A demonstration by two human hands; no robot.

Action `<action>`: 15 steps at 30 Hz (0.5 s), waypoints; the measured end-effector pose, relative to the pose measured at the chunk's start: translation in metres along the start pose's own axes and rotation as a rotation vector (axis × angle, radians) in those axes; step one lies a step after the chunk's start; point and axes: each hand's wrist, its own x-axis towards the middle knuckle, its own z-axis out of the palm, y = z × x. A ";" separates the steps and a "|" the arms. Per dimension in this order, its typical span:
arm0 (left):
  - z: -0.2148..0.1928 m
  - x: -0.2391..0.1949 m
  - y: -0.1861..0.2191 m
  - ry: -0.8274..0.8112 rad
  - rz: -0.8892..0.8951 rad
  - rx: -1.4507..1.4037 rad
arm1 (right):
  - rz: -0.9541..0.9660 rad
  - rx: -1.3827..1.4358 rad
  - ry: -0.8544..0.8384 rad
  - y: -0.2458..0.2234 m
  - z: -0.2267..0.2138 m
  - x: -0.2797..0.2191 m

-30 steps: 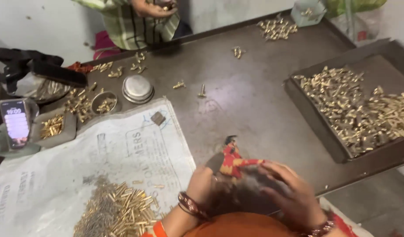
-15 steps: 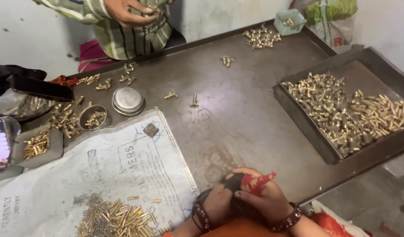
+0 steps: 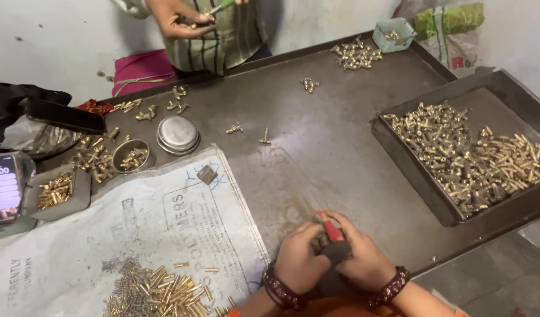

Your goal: Assembling small brass metal components by inserting pins and using a handheld manual tool.

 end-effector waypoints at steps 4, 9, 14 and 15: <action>0.012 -0.005 -0.023 0.010 -0.177 -0.217 | 0.248 -0.259 -0.024 -0.011 -0.003 0.001; 0.026 0.002 -0.039 0.039 -0.120 -0.522 | 0.070 -0.041 0.054 0.007 -0.024 -0.006; 0.064 0.025 -0.029 -0.224 -0.316 -0.916 | -0.022 0.522 -0.056 0.046 -0.071 -0.022; 0.074 0.032 -0.026 -0.233 -0.318 -0.922 | -0.017 0.519 -0.047 0.042 -0.081 -0.028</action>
